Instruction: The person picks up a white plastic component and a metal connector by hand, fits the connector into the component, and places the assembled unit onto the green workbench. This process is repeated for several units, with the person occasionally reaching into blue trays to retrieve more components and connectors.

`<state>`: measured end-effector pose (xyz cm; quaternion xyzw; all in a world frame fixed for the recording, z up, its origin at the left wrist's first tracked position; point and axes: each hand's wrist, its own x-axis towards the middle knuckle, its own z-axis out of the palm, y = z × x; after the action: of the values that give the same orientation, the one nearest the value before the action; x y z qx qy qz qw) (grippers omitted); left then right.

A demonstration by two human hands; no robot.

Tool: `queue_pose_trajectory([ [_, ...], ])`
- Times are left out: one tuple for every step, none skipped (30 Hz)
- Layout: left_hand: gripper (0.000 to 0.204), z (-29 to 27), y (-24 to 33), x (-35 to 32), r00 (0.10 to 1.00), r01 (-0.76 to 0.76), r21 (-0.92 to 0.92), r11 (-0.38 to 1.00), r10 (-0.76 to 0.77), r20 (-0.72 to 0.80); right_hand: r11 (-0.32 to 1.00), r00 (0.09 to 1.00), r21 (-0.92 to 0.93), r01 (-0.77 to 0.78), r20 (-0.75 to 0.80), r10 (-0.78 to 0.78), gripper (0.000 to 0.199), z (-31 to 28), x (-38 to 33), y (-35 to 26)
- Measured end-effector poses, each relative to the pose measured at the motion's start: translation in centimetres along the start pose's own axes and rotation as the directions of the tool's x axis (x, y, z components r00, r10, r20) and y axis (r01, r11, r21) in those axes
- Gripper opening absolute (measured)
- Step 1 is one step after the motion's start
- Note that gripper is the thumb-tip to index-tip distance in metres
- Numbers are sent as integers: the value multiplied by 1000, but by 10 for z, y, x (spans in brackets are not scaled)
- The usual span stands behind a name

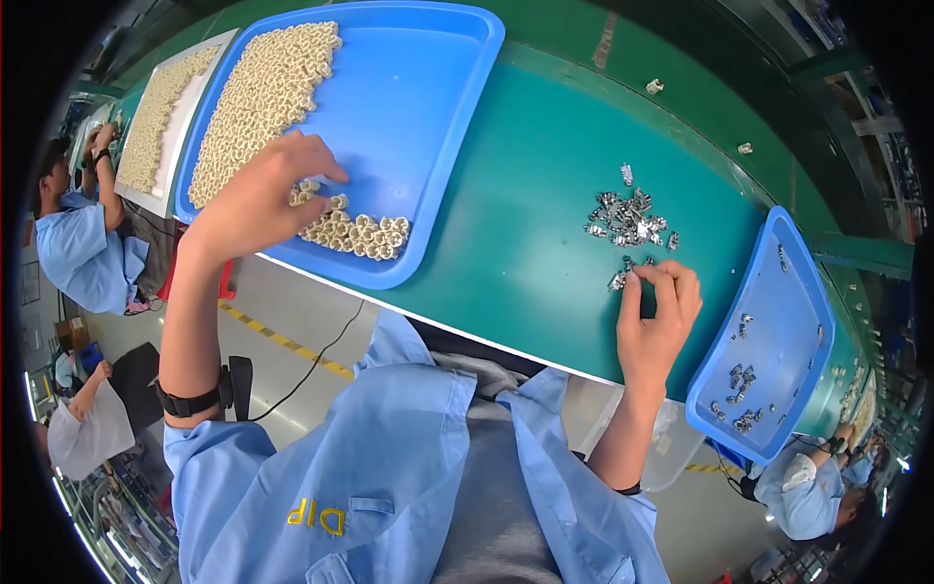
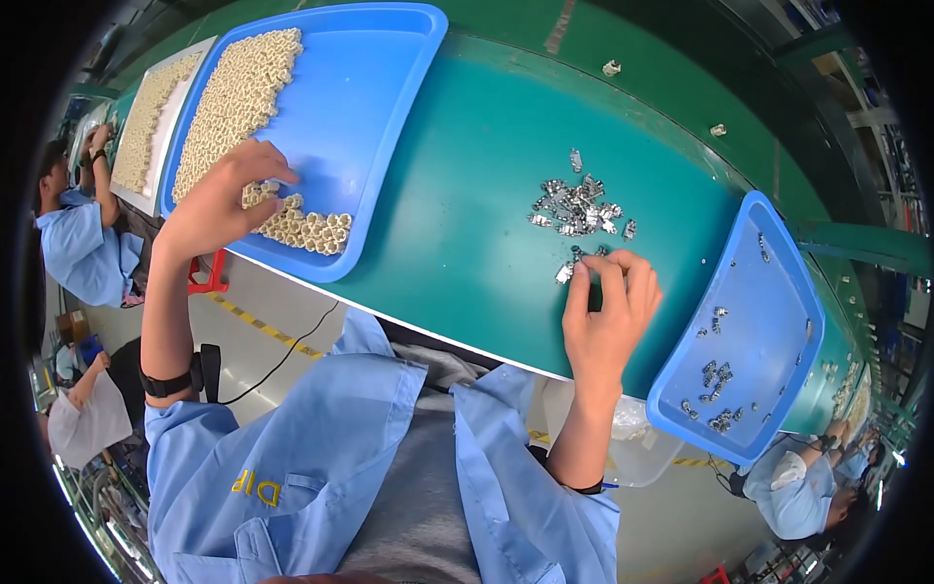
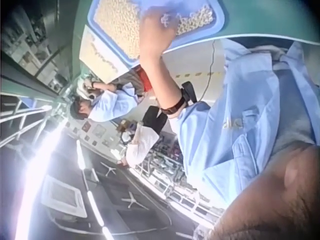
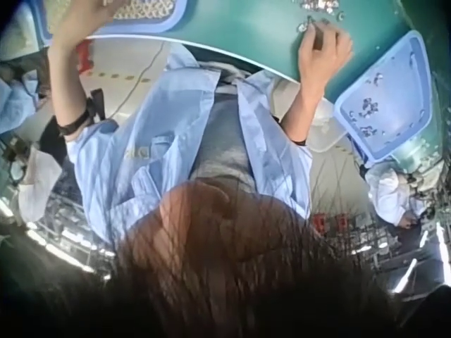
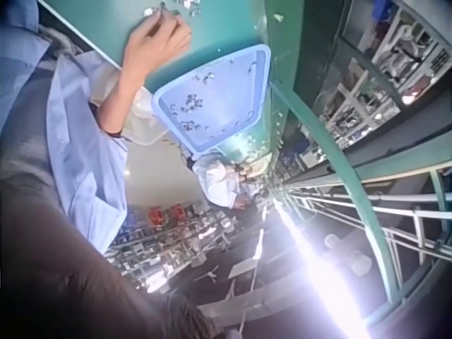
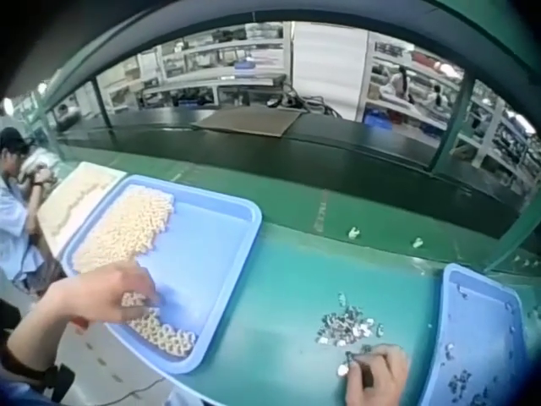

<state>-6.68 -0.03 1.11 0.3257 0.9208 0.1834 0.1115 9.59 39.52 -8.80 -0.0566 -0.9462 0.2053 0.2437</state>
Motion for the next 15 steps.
queue_pose_trajectory([
  [19,2,-1,-3,1000,-10,32,999,10,23,1000,1000,8,8,-4,-8,12,0,1,-1],
  [19,4,-1,-4,999,-24,63,998,21,47,1000,1000,15,14,-9,-13,12,0,1,-1],
  [19,5,-1,-5,999,-31,59,998,28,43,1000,1000,19,18,-15,-18,12,-1,1,-1],
  [19,5,-1,-2,997,-33,70,997,28,78,1000,1000,8,14,-23,-14,12,-1,1,-1],
  [19,5,-2,1,993,-39,82,996,29,113,1000,1000,10,16,-20,-16,12,0,0,0],
  [20,7,0,8,988,-55,84,995,43,148,1000,1000,-2,15,-16,-15,13,-3,-1,3],
  [20,7,-1,12,986,-85,70,994,74,147,1000,1000,-17,11,-13,-11,13,-5,-2,6],
  [19,4,-3,11,985,-58,50,997,49,166,999,1000,-49,-3,-23,2,13,-5,-3,7],
  [18,6,-4,12,982,-40,21,999,35,187,999,999,-29,25,-26,-25,13,-3,-3,8],
  [17,10,-8,8,991,-70,14,997,68,113,999,998,-10,50,-29,-50,13,-1,-4,9],
  [16,15,-11,5,994,-106,0,994,105,41,998,998,3,63,-30,-62,14,0,-4,10],
  [16,16,-12,4,995,-90,20,996,89,45,997,997,16,74,-30,-74,15,1,-4,12],
  [15,17,-12,1,997,-62,47,997,59,46,997,997,38,64,-35,-62,17,1,-2,9],
  [15,19,-11,3,994,-98,31,995,96,53,996,998,68,50,-47,-46,19,1,-1,7],
  [15,22,-10,6,995,-92,25,995,91,41,999,998,38,30,-53,-28,19,-2,-3,9],
])
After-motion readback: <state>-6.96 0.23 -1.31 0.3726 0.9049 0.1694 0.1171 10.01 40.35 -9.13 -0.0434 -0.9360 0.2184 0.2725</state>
